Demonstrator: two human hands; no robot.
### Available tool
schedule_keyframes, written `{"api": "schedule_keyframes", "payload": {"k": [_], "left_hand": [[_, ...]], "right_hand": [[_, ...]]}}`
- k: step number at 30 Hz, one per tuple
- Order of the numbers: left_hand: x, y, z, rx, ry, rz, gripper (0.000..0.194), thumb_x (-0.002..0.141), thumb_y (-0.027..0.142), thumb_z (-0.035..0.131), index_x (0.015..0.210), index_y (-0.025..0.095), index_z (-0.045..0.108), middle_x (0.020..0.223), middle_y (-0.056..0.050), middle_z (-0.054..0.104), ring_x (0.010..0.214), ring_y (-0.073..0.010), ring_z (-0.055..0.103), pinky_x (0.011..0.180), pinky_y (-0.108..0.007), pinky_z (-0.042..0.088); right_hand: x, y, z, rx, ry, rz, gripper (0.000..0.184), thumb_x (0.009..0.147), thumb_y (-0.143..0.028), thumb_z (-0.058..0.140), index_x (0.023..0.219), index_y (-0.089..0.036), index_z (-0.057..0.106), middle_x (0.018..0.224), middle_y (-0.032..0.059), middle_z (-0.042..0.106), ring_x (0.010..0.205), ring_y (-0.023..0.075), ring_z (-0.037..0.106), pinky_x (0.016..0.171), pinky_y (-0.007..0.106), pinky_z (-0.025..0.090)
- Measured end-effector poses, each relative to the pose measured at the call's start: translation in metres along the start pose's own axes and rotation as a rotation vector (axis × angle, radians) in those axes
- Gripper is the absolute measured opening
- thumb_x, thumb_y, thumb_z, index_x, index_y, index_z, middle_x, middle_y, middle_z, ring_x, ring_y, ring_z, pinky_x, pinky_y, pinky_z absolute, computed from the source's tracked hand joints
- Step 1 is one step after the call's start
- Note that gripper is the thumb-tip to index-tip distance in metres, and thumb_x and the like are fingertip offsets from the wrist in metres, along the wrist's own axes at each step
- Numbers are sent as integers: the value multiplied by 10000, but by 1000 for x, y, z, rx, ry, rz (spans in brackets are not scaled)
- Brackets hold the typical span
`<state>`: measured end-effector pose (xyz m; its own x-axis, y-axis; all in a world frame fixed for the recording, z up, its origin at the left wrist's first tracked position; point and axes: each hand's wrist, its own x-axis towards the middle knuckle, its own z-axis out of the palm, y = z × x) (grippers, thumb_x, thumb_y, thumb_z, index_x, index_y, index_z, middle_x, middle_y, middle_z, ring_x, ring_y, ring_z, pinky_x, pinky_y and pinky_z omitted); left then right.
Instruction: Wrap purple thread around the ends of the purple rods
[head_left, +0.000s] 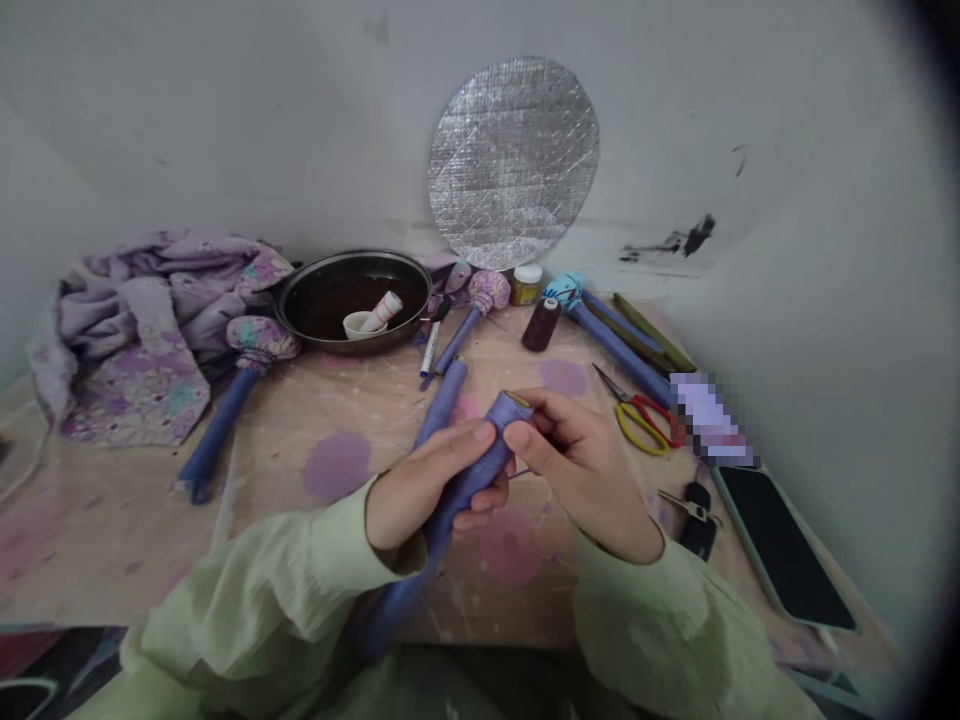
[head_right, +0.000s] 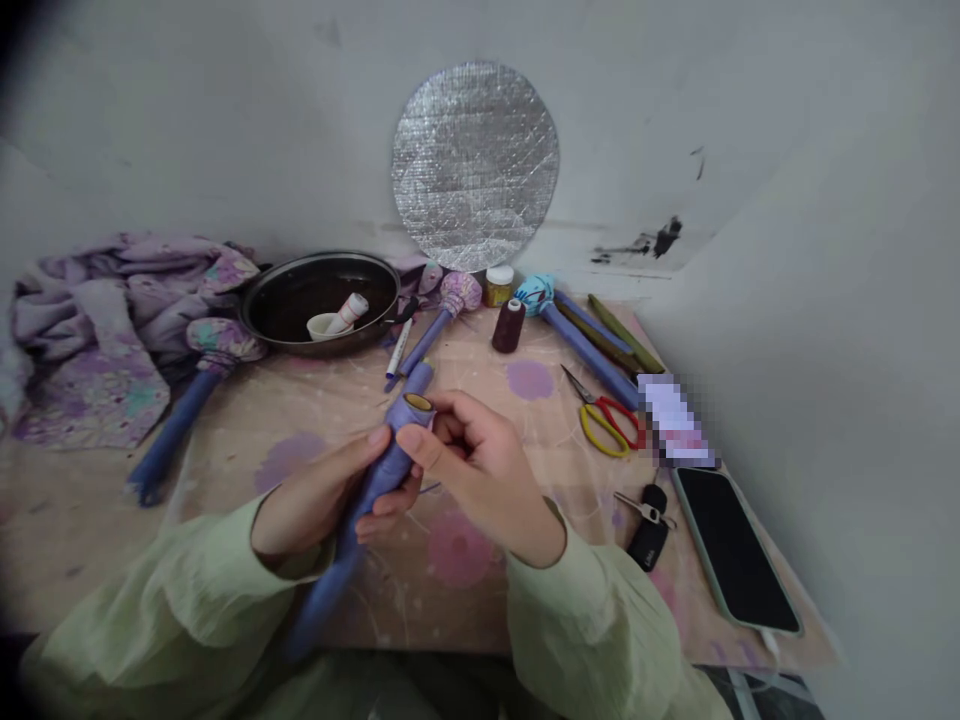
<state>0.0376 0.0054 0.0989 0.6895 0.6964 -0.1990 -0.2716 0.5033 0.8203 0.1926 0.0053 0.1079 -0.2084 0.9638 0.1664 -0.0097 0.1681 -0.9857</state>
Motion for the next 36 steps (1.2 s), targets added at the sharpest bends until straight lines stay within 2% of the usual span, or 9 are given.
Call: {"api": "schedule_keyframes", "payload": {"k": [5,10,14,17,23,31,36], "left_hand": [[5,-15,-15,-156,28,-261,443,822,599,413,733,169,473,451,77,368,301,-24,243,303,-131,197],[13,-33,-33,-184,44,-377,473,818,617,337,678,178,446,401,87,318,271,-32,193,261,-135,179],[15,-43,-43,-216,26,-390,473,815,618,335,680,180,450,396,88,310,268,-34,188,251,-134,187],[13,-47,-49,-255,12,-385,477,820,623,319,686,183,448,397,89,309,268,-35,177,249,-136,191],[11,-55,-59,-323,-15,-352,476,841,607,278,697,185,444,396,89,311,268,-41,161,249,-137,202],[15,-61,-65,-347,-12,-370,486,850,603,262,689,184,450,394,83,327,264,-43,182,242,-140,227],[13,-59,-64,-374,-61,-343,478,844,603,283,687,182,447,398,84,327,261,-44,170,240,-143,209]], "right_hand": [[-3,26,5,30,-13,115,289,775,-424,645,872,-162,575,540,-51,549,507,98,602,442,190,440],[-5,57,12,69,16,189,303,771,-438,649,863,-165,557,539,-66,502,484,105,609,410,194,398],[-7,70,11,115,-13,178,306,789,-457,610,880,-174,536,549,-53,525,488,112,594,443,223,406],[-9,73,8,72,-40,152,243,817,-416,579,826,-176,544,551,-37,526,485,95,521,459,232,371],[-14,77,5,-21,93,93,167,814,-297,573,709,-172,539,527,-69,378,449,57,301,420,213,239],[-13,80,6,-7,101,146,203,815,-341,569,702,-174,544,512,-65,395,437,58,313,409,217,242],[-13,80,8,8,80,158,215,811,-352,570,690,-178,537,505,-73,364,434,55,299,404,212,236]]}}
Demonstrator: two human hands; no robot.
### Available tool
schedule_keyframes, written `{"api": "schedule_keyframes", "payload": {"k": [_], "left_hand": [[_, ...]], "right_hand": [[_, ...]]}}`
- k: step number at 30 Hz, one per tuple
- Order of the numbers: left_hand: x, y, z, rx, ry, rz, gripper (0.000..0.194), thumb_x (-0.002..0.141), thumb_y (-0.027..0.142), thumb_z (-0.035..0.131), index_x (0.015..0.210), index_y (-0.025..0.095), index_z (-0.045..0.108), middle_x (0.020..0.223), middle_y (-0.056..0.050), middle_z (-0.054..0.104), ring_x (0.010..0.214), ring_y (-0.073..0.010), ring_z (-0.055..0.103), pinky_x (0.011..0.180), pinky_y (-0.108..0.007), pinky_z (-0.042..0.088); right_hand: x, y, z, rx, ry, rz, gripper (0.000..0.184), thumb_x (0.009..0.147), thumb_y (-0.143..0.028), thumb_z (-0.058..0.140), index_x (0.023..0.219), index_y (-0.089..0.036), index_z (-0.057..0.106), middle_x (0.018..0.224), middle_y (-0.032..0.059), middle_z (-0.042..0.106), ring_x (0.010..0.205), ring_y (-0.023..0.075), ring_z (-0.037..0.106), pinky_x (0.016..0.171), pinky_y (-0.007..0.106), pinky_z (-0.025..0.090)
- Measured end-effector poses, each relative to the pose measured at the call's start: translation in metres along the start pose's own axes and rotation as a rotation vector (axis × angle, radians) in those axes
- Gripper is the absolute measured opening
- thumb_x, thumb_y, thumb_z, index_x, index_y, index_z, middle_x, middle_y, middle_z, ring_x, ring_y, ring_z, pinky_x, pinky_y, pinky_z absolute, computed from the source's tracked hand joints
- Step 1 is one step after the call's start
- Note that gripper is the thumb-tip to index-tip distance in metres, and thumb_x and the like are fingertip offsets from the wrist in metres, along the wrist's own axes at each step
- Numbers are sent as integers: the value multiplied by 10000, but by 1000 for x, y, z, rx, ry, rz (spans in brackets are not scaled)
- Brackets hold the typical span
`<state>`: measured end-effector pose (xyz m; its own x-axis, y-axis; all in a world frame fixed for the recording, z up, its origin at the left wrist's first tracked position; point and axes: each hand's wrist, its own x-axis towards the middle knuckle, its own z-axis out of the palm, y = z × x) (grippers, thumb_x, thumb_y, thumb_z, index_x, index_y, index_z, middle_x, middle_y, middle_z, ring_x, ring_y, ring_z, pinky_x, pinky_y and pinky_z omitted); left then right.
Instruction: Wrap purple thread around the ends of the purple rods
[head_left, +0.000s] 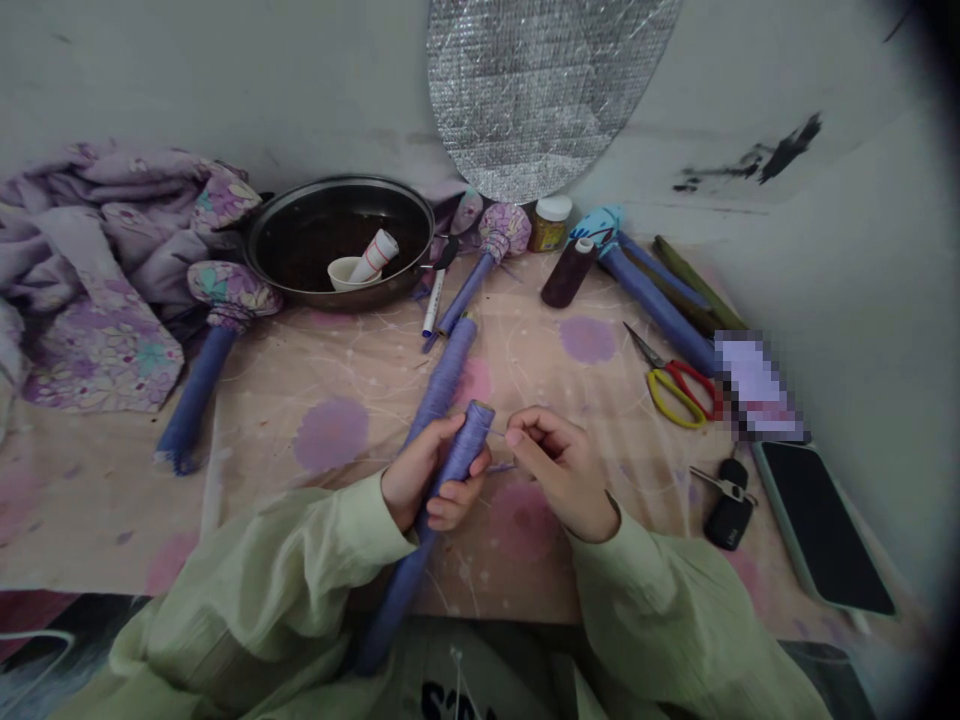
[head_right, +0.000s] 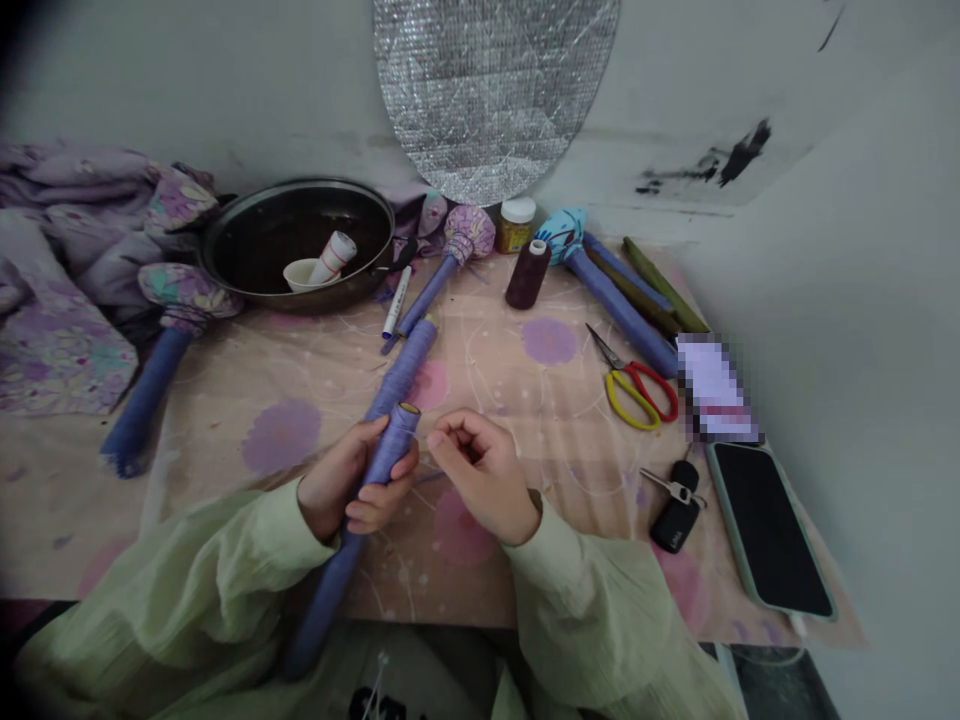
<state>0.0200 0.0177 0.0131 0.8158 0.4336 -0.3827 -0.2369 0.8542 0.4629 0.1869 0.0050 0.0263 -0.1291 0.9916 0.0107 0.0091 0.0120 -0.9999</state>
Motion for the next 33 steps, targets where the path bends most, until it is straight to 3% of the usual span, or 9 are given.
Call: {"api": "schedule_keyframes", "payload": {"k": [13,20,25,29,33], "left_hand": [[-2,-2,0,-71,-106,20,452,825,593,352,675,179,452,405,85,322,261,-42,151,233,-144,208],[-3,-4,2,-158,-244,6,441,852,556,336,677,173,467,405,90,287,251,-37,128,226,-140,178],[-3,-5,2,-205,-301,-20,412,805,567,439,670,178,457,408,94,269,252,-35,142,232,-134,189],[-4,-7,-1,-222,-336,-47,265,774,386,584,669,181,452,416,101,268,250,-20,137,242,-107,208],[-4,-8,-3,-230,-355,-100,186,780,279,575,665,185,464,406,98,276,246,-20,137,249,-97,240]], "right_hand": [[0,4,-1,19,-40,21,178,768,-327,615,703,-172,556,522,-63,395,463,60,301,428,215,233],[2,5,2,87,-66,42,218,763,-367,620,691,-174,553,505,-65,417,458,58,309,429,215,240],[1,7,3,125,-78,54,223,776,-374,625,719,-166,567,513,-61,452,461,53,332,432,213,246],[2,7,3,175,-107,62,235,769,-381,642,726,-164,562,513,-67,447,444,45,346,415,204,244],[2,8,4,234,-134,88,248,764,-400,649,754,-172,552,520,-74,441,430,42,341,396,202,244]]}}
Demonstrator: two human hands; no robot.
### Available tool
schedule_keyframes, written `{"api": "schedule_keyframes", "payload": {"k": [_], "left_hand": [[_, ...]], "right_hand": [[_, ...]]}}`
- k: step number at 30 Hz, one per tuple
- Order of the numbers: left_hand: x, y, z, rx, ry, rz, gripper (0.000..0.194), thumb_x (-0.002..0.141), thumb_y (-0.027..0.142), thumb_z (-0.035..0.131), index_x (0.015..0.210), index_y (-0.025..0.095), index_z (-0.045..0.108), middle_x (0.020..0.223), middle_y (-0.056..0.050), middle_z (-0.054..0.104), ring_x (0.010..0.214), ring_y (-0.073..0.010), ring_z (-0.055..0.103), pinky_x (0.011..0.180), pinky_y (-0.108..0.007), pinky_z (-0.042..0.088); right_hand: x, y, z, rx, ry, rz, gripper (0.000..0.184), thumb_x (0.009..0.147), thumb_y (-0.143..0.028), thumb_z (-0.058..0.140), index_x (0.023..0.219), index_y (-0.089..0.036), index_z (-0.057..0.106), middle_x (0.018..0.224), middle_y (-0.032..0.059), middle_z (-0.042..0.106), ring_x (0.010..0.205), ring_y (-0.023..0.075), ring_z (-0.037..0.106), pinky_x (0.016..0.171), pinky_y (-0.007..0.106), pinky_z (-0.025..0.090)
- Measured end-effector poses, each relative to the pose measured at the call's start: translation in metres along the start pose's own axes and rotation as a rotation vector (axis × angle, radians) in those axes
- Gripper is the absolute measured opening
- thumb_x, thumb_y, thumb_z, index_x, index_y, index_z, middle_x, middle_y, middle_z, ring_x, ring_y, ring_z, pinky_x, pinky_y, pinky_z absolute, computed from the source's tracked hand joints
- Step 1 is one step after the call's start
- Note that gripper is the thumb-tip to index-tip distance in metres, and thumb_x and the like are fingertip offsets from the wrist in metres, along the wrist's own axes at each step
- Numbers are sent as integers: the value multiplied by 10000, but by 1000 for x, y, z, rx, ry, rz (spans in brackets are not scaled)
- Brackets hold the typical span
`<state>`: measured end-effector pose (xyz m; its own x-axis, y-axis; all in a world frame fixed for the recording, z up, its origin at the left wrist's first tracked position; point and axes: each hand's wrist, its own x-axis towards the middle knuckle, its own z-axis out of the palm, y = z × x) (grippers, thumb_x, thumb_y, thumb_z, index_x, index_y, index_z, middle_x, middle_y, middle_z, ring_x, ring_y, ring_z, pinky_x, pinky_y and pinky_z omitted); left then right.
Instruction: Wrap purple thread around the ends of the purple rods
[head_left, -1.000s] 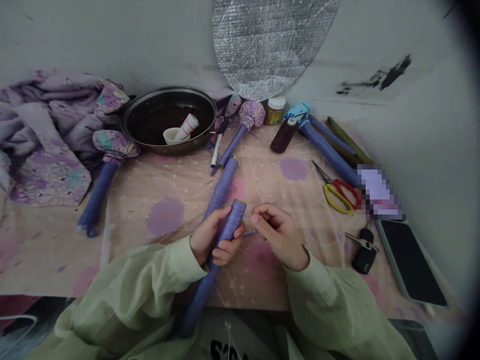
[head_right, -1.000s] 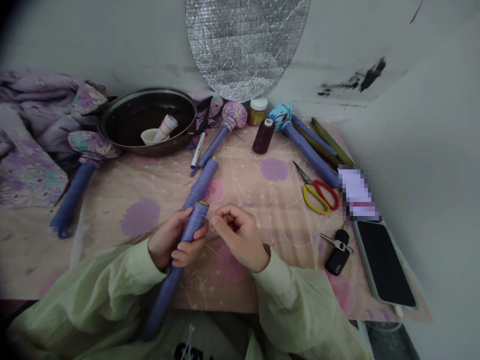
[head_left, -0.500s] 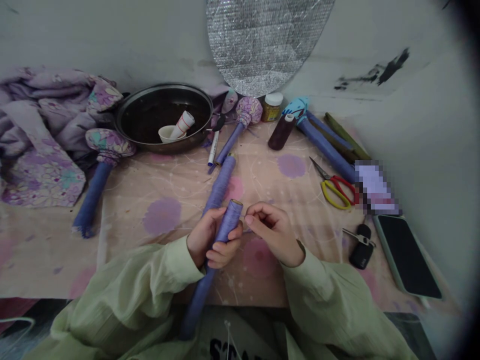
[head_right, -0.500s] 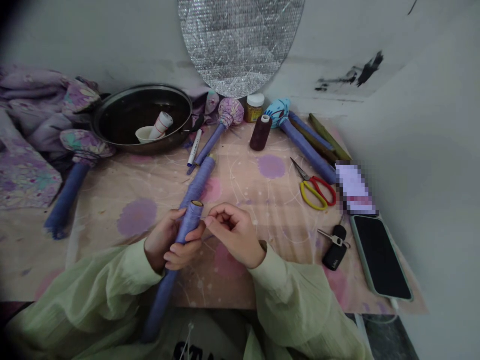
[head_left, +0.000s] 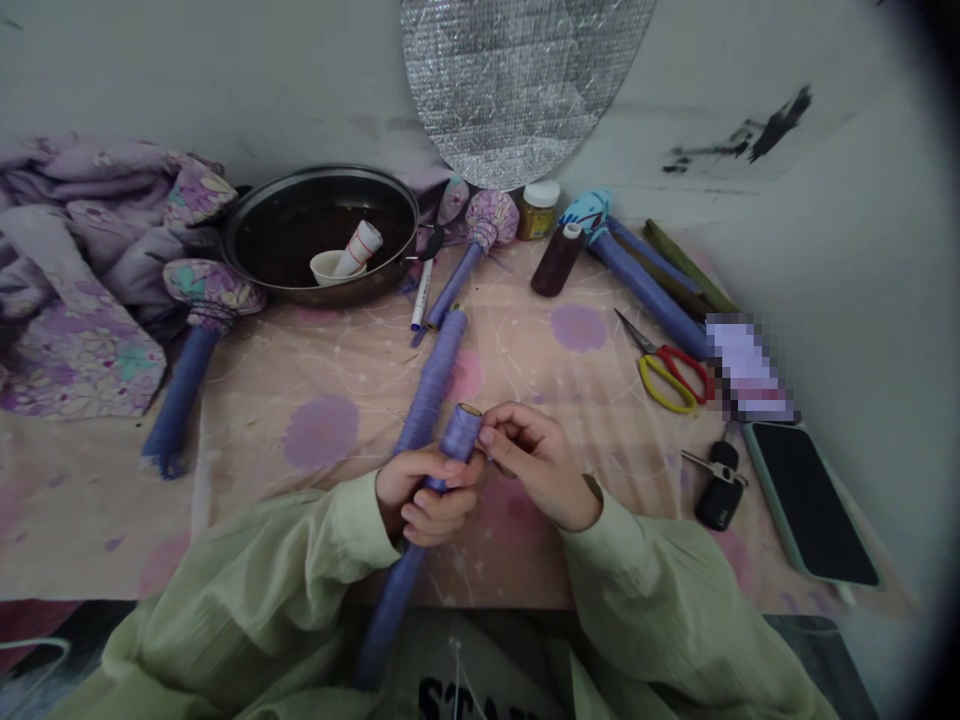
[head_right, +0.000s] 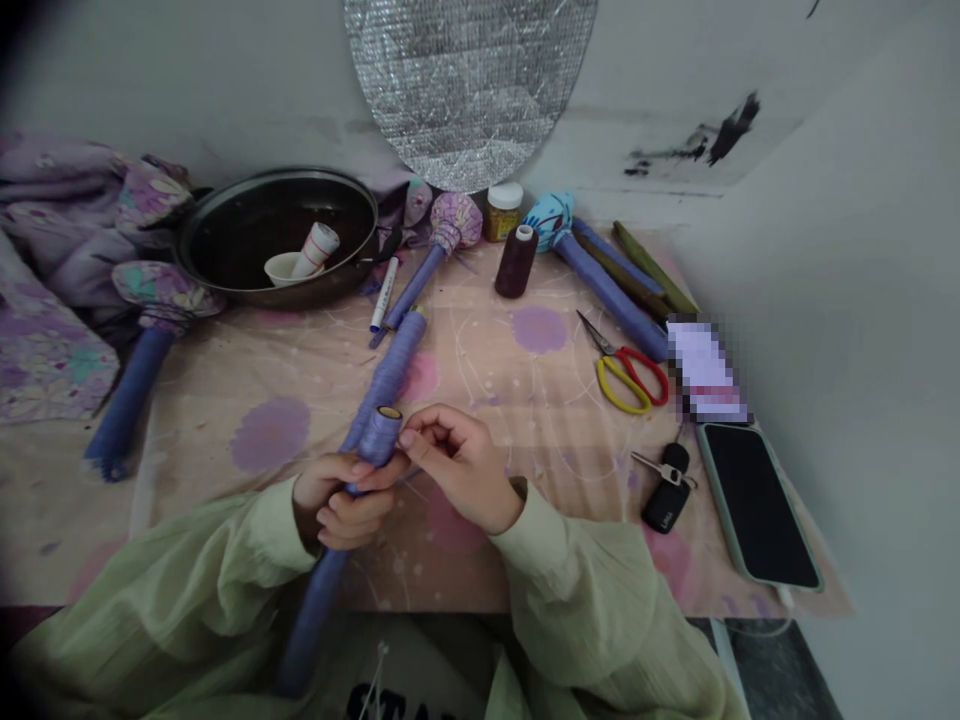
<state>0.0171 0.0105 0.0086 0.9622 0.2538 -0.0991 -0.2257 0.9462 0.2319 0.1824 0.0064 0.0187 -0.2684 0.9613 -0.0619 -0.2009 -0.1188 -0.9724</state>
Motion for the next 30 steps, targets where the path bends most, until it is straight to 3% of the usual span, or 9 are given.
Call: {"api": "schedule_keyframes", "payload": {"k": [4,8,11,13,18,23,26,30], "left_hand": [[-2,2,0,-18,-32,-56,125,765,283,542,695,187,505,393,88,307,233,-25,154,235,-105,252],[-4,3,0,-35,-87,-115,160,763,316,483,753,173,554,403,50,377,229,-46,239,221,-129,285],[-3,3,0,-30,-159,-204,220,735,358,491,783,159,572,440,16,431,264,-81,345,230,-174,350],[-2,2,0,-11,-143,-215,255,717,388,508,792,152,568,476,3,453,303,-95,398,244,-191,383],[2,-1,6,178,120,7,325,705,432,601,829,139,535,591,9,505,374,-81,466,284,-186,430],[5,0,21,532,442,357,372,674,205,743,916,182,461,724,44,581,431,-71,565,377,-199,524],[7,0,24,630,553,429,348,682,164,740,883,171,457,715,52,597,477,-87,607,408,-219,556],[9,0,22,626,601,467,298,677,207,750,829,140,503,665,29,614,561,-118,628,412,-237,571]], "right_hand": [[0,3,0,90,-45,26,249,778,-379,648,893,-176,561,520,-94,404,420,36,304,393,194,225],[0,6,-1,151,-177,53,320,814,-368,612,1061,-167,579,522,-99,361,412,33,283,386,187,206],[-1,7,-1,170,-246,66,326,823,-384,596,1067,-168,589,535,-92,373,401,27,294,378,179,224],[-2,7,-1,171,-229,49,309,806,-383,620,1036,-178,593,551,-84,421,405,26,349,380,170,260],[-2,8,-4,178,-170,10,306,778,-395,651,991,-191,572,564,-55,536,456,77,541,409,183,378],[0,3,-8,36,72,-103,305,732,-406,687,910,-169,617,506,-86,420,414,33,358,384,173,264],[1,0,-8,-15,141,-92,299,727,-402,686,897,-165,622,498,-88,402,424,37,318,385,183,234],[2,-1,-9,-33,150,-62,276,735,-387,685,892,-168,625,497,-85,420,422,39,327,391,191,234]]}}
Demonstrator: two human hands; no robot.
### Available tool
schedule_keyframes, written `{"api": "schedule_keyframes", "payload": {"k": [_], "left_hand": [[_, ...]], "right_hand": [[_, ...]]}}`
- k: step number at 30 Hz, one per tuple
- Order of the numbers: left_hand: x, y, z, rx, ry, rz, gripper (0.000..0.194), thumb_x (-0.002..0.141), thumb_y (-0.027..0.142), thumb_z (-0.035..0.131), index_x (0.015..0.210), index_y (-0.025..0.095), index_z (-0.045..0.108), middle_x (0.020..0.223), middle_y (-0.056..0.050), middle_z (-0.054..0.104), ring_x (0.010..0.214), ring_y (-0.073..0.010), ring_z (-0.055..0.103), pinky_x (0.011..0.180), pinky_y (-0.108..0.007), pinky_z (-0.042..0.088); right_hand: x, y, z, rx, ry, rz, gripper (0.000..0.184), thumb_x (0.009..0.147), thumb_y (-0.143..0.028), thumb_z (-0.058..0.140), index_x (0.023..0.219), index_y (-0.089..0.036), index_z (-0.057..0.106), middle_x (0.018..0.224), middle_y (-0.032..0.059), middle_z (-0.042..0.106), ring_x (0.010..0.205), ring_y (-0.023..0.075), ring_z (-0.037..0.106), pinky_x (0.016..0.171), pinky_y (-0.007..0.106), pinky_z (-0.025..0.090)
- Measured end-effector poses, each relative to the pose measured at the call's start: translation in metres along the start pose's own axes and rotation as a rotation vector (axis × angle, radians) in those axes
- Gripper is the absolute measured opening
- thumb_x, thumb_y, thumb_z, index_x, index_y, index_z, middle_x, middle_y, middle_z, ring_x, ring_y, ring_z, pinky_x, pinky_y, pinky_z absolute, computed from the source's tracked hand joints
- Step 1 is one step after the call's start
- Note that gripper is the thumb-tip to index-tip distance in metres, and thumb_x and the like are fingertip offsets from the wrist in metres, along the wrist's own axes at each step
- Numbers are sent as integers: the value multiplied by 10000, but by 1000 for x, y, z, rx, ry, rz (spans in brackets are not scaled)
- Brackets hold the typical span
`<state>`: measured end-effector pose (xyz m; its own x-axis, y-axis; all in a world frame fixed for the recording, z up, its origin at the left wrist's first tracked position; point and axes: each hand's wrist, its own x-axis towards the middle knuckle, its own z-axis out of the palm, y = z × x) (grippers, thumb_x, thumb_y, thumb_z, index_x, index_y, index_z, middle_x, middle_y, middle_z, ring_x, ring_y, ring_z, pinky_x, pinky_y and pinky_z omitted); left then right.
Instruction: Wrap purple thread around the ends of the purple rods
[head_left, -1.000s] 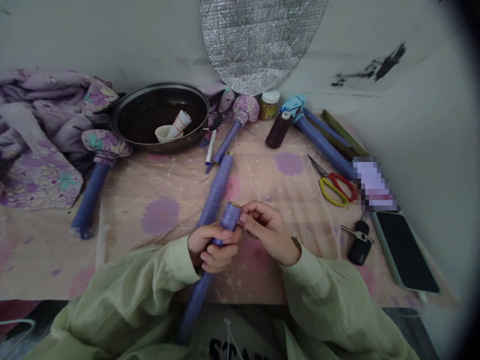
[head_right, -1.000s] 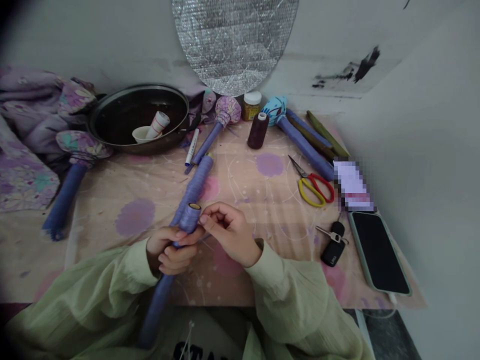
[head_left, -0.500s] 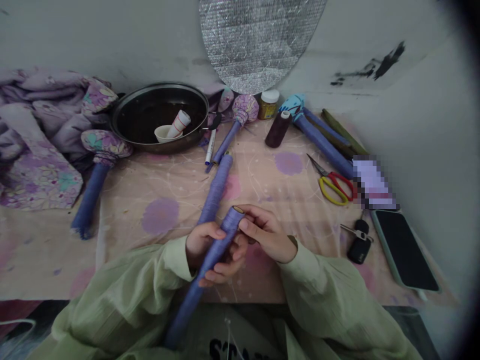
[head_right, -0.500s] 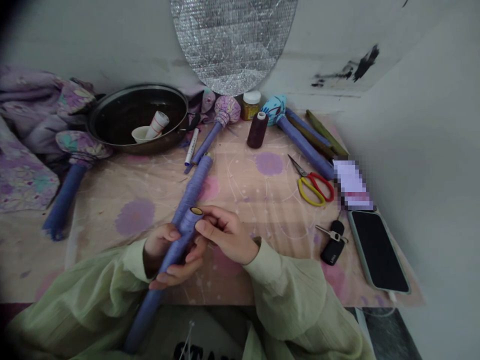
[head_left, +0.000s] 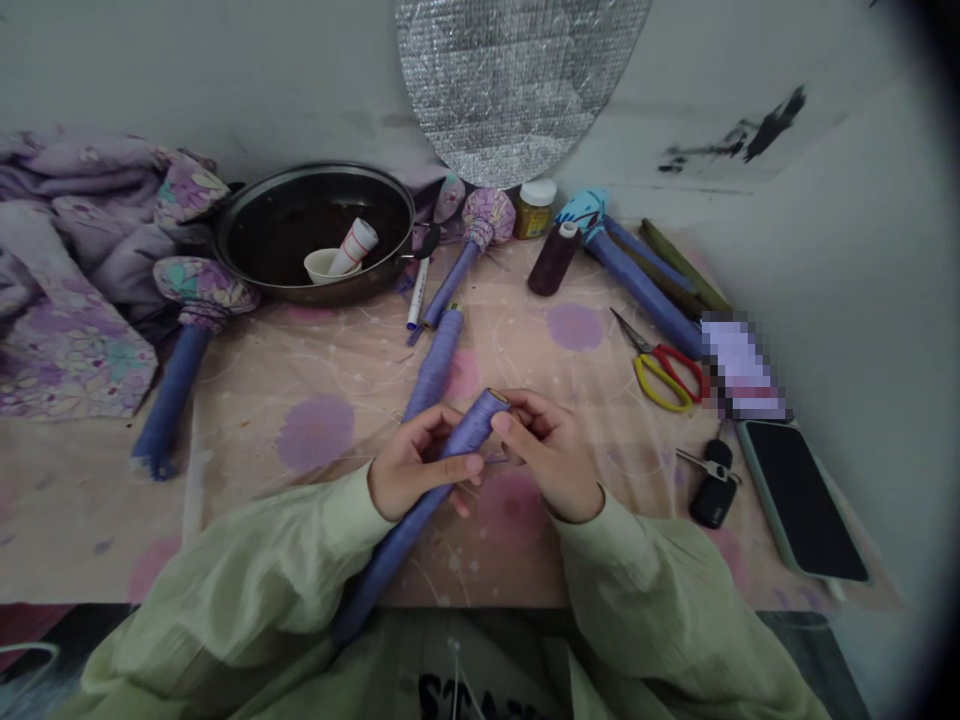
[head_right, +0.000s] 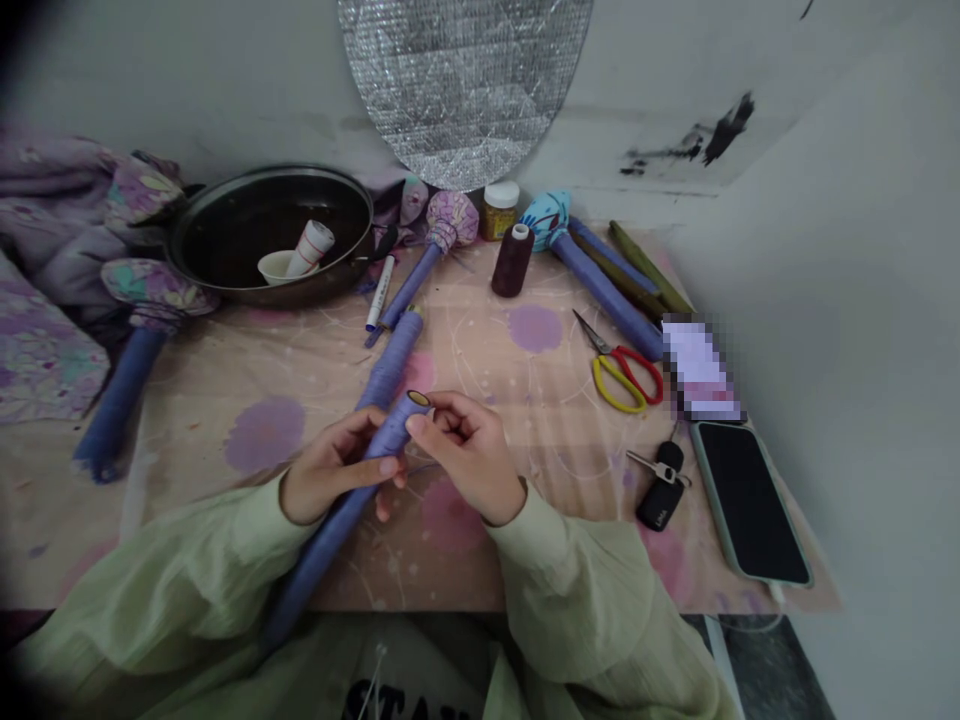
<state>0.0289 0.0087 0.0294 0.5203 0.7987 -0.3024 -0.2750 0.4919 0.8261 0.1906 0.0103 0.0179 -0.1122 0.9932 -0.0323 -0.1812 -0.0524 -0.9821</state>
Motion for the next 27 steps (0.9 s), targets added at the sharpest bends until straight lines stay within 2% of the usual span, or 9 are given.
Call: {"api": "schedule_keyframes", "payload": {"k": [5,11,18,21,23,27], "left_hand": [[2,1,-4,-70,-12,-42,307,657,245,764,805,136,518,646,6,637,585,-148,636,376,-241,556],[2,2,-7,-134,-26,-73,309,694,268,734,883,126,535,655,0,636,570,-156,644,373,-223,540],[5,-3,-13,-156,-209,-61,254,848,329,567,1008,160,464,708,-12,656,507,-136,643,387,-186,502],[5,-4,-14,-182,-258,-68,252,864,327,542,1039,160,472,721,-13,643,507,-122,628,383,-173,478],[5,-4,-12,-203,-231,-66,262,840,300,577,1041,152,498,734,-16,627,538,-111,610,378,-157,457],[5,-3,-9,-198,-94,-82,261,762,294,661,939,132,558,786,-34,594,624,-114,576,361,-153,437]], "right_hand": [[0,4,-5,84,-32,24,200,781,-375,657,810,-179,626,475,-96,355,412,29,258,394,191,193],[0,3,-6,86,-19,36,152,770,-290,668,704,-174,598,512,-78,396,430,30,292,401,198,195],[1,4,-5,95,-4,73,118,768,-257,652,698,-178,599,477,-91,358,414,33,269,400,199,189],[0,2,-4,79,4,77,135,761,-269,654,687,-177,590,467,-93,358,412,34,270,399,197,191],[0,0,-4,58,-3,70,152,759,-285,652,680,-176,582,465,-89,374,410,35,278,397,198,193],[0,-3,-2,37,-27,58,184,762,-323,638,677,-176,568,467,-86,374,400,36,271,390,201,190]]}}
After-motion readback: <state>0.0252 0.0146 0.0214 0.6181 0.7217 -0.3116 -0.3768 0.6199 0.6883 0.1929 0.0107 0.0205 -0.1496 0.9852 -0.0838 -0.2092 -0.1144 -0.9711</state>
